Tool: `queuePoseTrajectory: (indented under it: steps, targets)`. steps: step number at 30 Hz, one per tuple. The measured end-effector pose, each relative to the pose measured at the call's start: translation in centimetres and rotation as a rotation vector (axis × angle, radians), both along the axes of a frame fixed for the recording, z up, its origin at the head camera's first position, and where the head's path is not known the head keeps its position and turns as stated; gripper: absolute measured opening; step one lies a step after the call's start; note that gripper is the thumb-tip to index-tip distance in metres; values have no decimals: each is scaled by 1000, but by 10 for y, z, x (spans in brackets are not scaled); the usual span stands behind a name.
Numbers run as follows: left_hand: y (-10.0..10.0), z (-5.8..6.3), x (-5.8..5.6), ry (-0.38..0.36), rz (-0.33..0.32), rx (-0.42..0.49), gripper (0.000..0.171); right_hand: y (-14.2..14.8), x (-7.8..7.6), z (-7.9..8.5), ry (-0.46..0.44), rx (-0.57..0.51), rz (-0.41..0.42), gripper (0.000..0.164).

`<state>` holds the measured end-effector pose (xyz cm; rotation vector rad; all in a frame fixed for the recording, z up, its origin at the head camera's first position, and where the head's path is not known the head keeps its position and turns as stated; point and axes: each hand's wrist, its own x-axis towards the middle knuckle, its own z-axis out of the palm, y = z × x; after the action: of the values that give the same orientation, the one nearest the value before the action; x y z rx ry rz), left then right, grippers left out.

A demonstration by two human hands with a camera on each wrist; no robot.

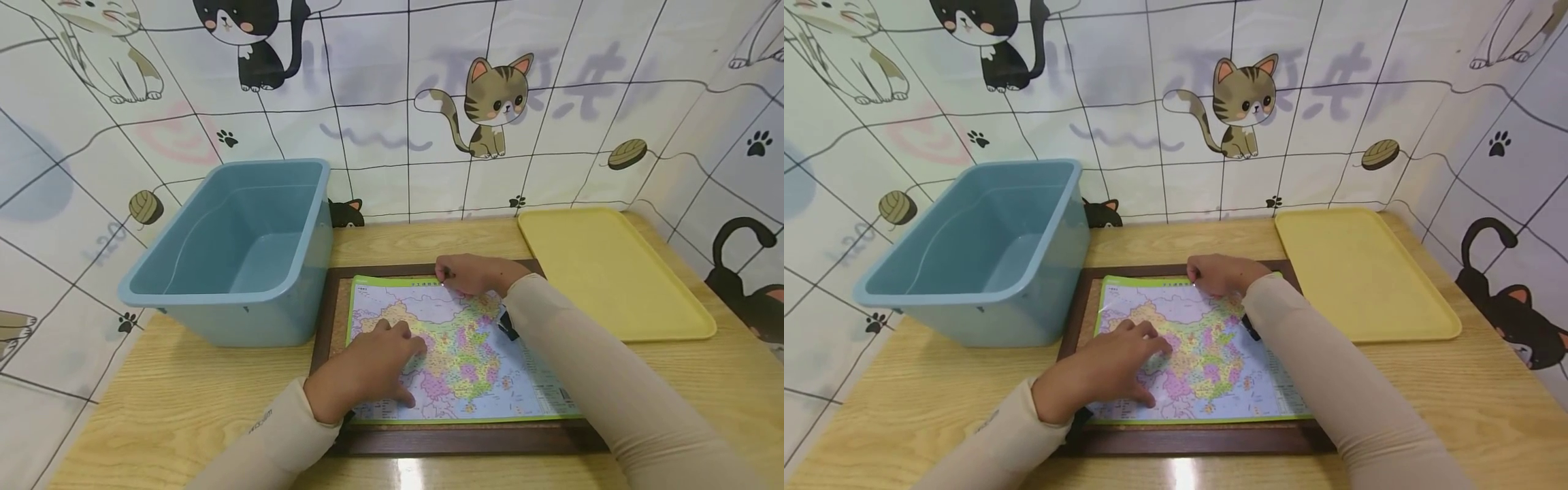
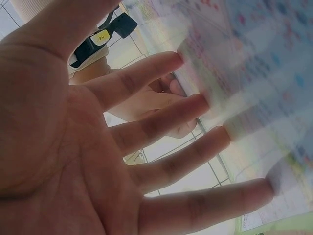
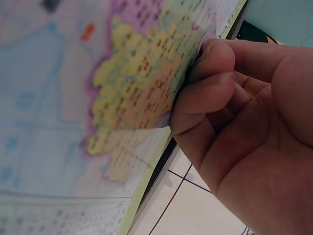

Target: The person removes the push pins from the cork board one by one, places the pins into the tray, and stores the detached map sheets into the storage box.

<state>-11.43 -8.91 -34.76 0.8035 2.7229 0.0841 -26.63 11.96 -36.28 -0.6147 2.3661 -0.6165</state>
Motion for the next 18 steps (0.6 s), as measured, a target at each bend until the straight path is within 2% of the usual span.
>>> queuePoseTrajectory:
  steps: [18]
  targets:
    - [1,0,0,13,2,-5,72,1,-3,3,-35,10,17,10]
